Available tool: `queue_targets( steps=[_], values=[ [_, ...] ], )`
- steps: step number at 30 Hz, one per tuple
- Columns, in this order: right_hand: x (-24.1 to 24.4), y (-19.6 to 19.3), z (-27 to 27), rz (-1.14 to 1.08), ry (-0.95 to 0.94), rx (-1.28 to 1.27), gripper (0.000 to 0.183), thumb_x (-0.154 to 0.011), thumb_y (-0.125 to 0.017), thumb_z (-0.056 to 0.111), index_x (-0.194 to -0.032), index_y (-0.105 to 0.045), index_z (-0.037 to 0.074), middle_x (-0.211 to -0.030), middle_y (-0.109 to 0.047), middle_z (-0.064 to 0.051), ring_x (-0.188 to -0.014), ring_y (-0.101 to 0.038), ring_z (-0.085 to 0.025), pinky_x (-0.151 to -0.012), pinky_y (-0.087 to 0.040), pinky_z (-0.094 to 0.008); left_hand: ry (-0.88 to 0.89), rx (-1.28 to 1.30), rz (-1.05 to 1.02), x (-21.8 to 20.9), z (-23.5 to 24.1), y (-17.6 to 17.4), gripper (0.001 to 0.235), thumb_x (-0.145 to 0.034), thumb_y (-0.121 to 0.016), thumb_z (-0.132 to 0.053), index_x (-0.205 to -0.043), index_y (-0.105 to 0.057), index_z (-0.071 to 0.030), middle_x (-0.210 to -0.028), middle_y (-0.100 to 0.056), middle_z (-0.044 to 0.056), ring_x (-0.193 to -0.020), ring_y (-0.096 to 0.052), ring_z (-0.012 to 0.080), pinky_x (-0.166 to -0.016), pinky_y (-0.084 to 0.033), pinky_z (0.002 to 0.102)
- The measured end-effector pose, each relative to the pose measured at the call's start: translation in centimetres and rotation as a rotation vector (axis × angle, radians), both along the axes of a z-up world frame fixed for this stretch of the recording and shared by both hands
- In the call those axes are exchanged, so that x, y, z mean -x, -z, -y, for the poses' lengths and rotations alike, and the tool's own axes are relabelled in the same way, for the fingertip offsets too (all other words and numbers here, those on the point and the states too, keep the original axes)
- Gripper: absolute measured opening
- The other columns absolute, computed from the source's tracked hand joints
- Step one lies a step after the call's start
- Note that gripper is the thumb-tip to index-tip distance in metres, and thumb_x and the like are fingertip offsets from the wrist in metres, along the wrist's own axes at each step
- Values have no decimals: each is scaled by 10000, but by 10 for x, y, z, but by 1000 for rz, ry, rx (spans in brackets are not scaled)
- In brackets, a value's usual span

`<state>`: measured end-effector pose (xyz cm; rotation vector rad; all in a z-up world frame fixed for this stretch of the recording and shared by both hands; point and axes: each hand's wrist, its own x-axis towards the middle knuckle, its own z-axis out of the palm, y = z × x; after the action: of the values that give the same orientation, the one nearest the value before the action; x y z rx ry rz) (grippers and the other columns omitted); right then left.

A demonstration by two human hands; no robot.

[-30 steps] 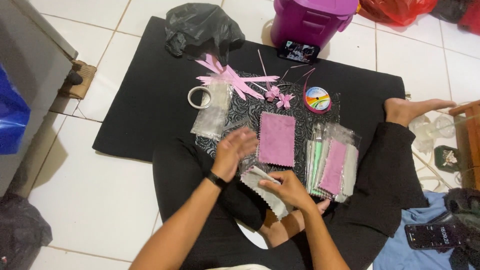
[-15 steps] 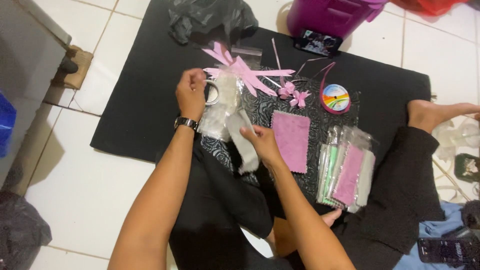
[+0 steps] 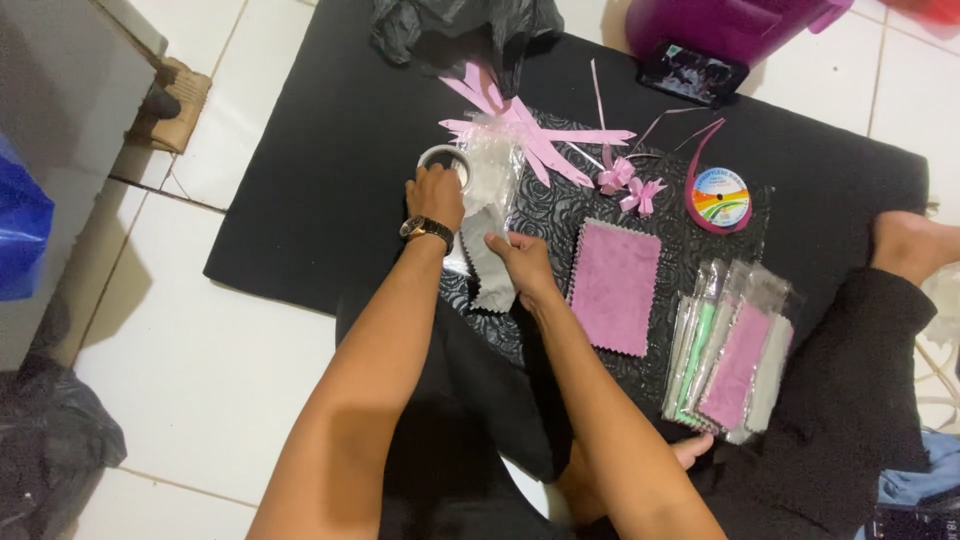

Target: The person sorts various craft supplies by hand including fabric swatches, plastic pouches, and decorative ribbons, placing them into different piles on a black mat.

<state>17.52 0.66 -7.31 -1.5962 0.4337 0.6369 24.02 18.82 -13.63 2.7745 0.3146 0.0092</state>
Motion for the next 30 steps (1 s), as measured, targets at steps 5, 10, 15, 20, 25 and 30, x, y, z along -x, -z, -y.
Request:
queue_targets(
  steps=[5,10,15,20,25,30],
  values=[
    [-2,20,-5,3,18,18,363,-879,-831,303,-1103,-755,28,-862,-779,-111,-715,-746,-152,-620,-638,-297,-26,69,54,8,4,-35,9,-888,-682,-128,-892,-684,-120,-944,-640,84,-1035,-603,333,-830,-486,459],
    [-4,40,-4,-10,37,-2,400,-882,-825,269,-1161,-730,-2,-903,-775,-125,-757,-740,-161,-649,-632,-296,-43,157,37,12,6,-64,32,-936,-637,-126,-931,-666,-112,-980,-635,107,-1062,-599,351,-844,-481,454],
    [0,12,-10,32,18,22,407,-892,-810,285,-1195,-736,23,-951,-771,-114,-812,-730,-172,-689,-623,-298,1,166,-26,8,4,-42,23,-921,-662,-133,-908,-681,-128,-964,-645,94,-1036,-617,347,-854,-498,446],
    [28,-42,11,131,-28,265,322,-876,-782,375,-1112,-793,157,-939,-775,-97,-898,-726,-202,-765,-586,-361,8,166,-8,8,2,-33,25,-910,-667,-131,-923,-689,-133,-946,-653,91,-1013,-640,334,-859,-509,441],
    [53,-59,78,322,120,203,227,-916,-764,260,-1063,-809,93,-883,-760,-127,-839,-652,-184,-742,-561,-342,1,258,59,21,19,-81,75,-934,-663,-158,-977,-690,-104,-965,-664,123,-1016,-654,347,-873,-516,449],
    [63,-73,149,366,356,-25,245,-1002,-693,222,-1151,-723,30,-820,-731,-81,-660,-685,-133,-586,-591,-262,180,896,-89,69,93,-157,240,-940,-616,-241,-1028,-759,-69,-1089,-739,229,-1114,-651,468,-961,-516,533]
  ],
)
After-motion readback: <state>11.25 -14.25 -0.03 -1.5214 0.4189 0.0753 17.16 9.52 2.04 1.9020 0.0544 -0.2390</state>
